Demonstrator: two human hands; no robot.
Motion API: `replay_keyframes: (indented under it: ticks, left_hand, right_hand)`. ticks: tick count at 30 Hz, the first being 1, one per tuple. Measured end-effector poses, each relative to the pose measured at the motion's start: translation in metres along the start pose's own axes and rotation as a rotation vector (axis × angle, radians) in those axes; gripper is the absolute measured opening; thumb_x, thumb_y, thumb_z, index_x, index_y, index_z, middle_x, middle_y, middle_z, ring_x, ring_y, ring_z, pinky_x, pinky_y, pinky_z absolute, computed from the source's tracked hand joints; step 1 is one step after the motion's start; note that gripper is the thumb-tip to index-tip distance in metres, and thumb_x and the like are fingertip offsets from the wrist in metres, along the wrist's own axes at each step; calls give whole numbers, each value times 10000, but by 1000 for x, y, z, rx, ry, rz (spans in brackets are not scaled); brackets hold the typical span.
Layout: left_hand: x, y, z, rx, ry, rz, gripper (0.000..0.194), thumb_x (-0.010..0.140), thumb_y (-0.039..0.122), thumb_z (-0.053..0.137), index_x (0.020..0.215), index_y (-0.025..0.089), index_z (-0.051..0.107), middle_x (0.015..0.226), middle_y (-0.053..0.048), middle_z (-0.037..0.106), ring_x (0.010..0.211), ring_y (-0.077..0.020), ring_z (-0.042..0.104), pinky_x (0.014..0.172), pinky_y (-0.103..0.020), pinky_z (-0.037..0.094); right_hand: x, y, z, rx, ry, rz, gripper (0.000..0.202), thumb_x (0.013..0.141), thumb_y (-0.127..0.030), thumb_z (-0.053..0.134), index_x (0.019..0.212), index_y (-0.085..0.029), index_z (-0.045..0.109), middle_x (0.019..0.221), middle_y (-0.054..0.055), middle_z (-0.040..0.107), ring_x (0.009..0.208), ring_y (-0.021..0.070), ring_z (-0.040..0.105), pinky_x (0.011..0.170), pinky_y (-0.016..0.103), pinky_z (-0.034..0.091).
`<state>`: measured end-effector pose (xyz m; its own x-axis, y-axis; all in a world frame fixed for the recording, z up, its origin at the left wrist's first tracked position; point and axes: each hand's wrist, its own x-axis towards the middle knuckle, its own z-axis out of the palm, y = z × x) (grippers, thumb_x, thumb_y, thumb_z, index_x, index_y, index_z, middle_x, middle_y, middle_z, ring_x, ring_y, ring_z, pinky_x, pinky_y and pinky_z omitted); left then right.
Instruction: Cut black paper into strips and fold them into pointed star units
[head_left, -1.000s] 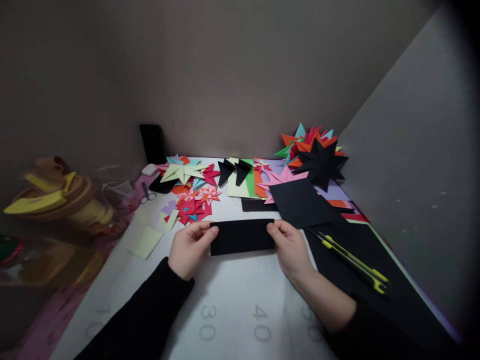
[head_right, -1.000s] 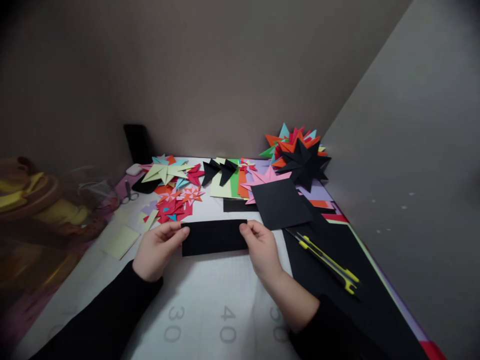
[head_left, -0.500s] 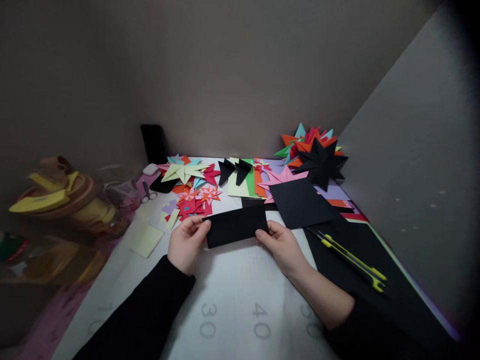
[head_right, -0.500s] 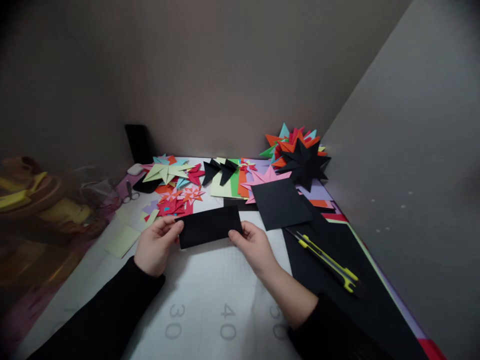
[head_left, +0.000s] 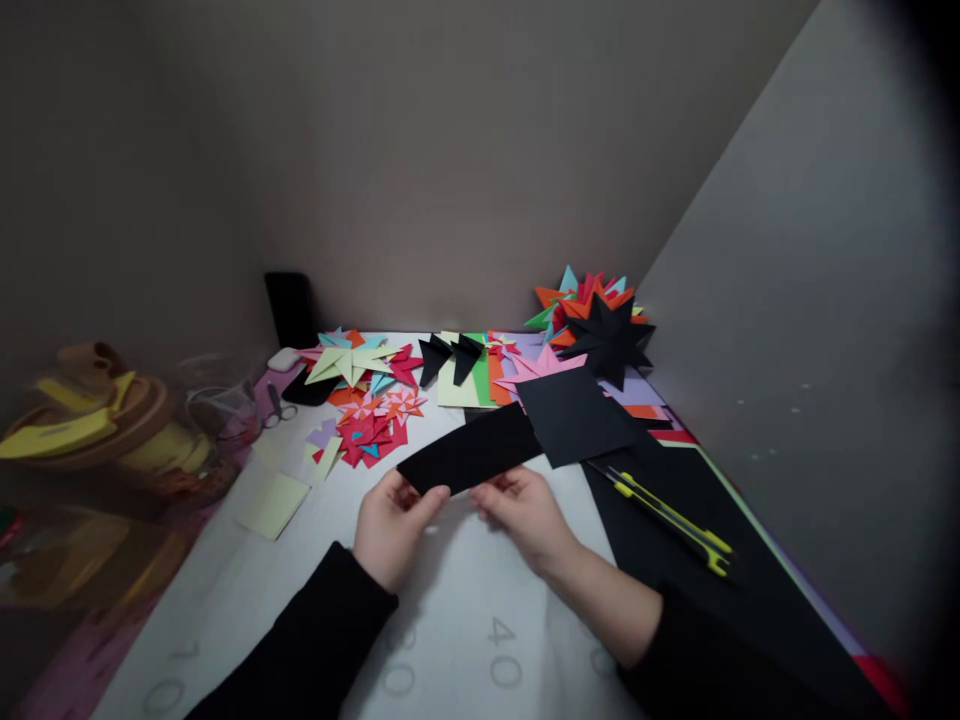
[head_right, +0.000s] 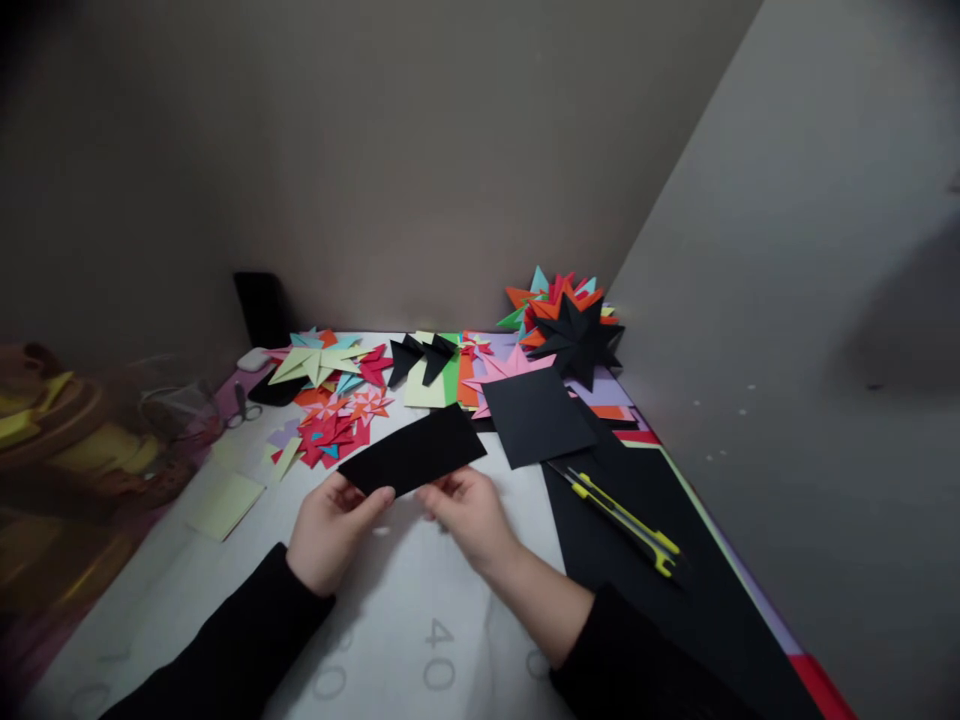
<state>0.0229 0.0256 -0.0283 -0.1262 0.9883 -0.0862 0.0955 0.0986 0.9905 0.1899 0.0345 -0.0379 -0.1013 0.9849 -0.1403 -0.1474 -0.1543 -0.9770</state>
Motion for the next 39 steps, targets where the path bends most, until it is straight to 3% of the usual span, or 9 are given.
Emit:
replay_keyframes:
  ticks: [5, 10, 19, 23, 26, 29, 33, 36, 39]
  left_hand:
    - [-10, -2, 12, 85, -77, 61, 230, 677, 330, 673, 786, 145, 592, 689, -20, 646, 635, -162, 588, 581, -264, 457]
    - [-13, 12, 13, 163, -83, 29, 214, 628, 343, 682, 657, 149, 597, 555, 4, 591, 513, -141, 523, 479, -246, 407]
    - [-1, 12, -7, 138, -15, 39, 222, 610, 338, 685, 642, 156, 562, 540, 18, 554, 475, -122, 485, 430, -224, 366]
    - [-2, 6, -11, 266, 27, 84, 259, 603, 347, 696, 548, 171, 514, 467, 37, 483, 448, -118, 455, 416, -223, 335]
    - [0, 8, -15, 261, -6, 150, 210, 624, 323, 691, 615, 168, 550, 510, 39, 511, 481, -119, 482, 453, -225, 365]
    - [8, 13, -23, 118, 32, 147, 222, 631, 307, 710, 733, 166, 572, 589, 29, 579, 542, -118, 539, 525, -223, 414]
    - [16, 12, -26, -238, 176, 79, 359, 595, 328, 759, 843, 168, 556, 644, 26, 619, 622, -122, 602, 611, -224, 451]
    - [10, 7, -15, -352, 109, 6, 396, 583, 351, 766, 881, 157, 592, 693, -3, 655, 639, -130, 608, 604, -225, 450]
    - [-1, 2, -3, -211, -7, -71, 283, 590, 362, 758, 668, 120, 634, 592, -17, 635, 538, -107, 544, 533, -208, 405]
  right_hand:
    - [-7, 0, 14, -54, -10, 30, 290, 667, -418, 679, 582, -163, 569, 455, -40, 495, 406, 83, 405, 394, 215, 287]
    - [-7, -3, 12, 39, 55, -4, 276, 632, -382, 711, 555, -169, 554, 414, -68, 420, 395, 67, 319, 393, 219, 236]
    - [31, -29, -51, 304, 350, -216, 243, 579, -371, 745, 653, -192, 597, 571, -27, 509, 486, 86, 410, 390, 192, 261]
    - [30, -19, -47, 172, 147, -310, 312, 693, -434, 671, 906, -207, 655, 893, 53, 621, 750, 156, 538, 562, 239, 420]
    - [26, -12, -37, -20, 32, -312, 243, 668, -337, 717, 854, -185, 680, 862, 49, 640, 789, 186, 559, 694, 299, 443]
    - [23, -10, -32, -54, 29, -251, 198, 665, -315, 713, 790, -164, 688, 798, 47, 662, 762, 205, 581, 724, 336, 448]
    - [14, -12, -24, -100, -136, -74, 308, 634, -297, 725, 890, -132, 685, 784, 56, 684, 714, 211, 604, 672, 329, 466]
    - [5, -15, -10, -190, -101, -59, 325, 651, -295, 701, 914, -106, 681, 794, 64, 692, 694, 206, 606, 640, 309, 471]
    - [-4, -20, 2, -253, -80, -92, 273, 666, -284, 674, 868, -101, 685, 777, 58, 696, 694, 206, 607, 642, 305, 478]
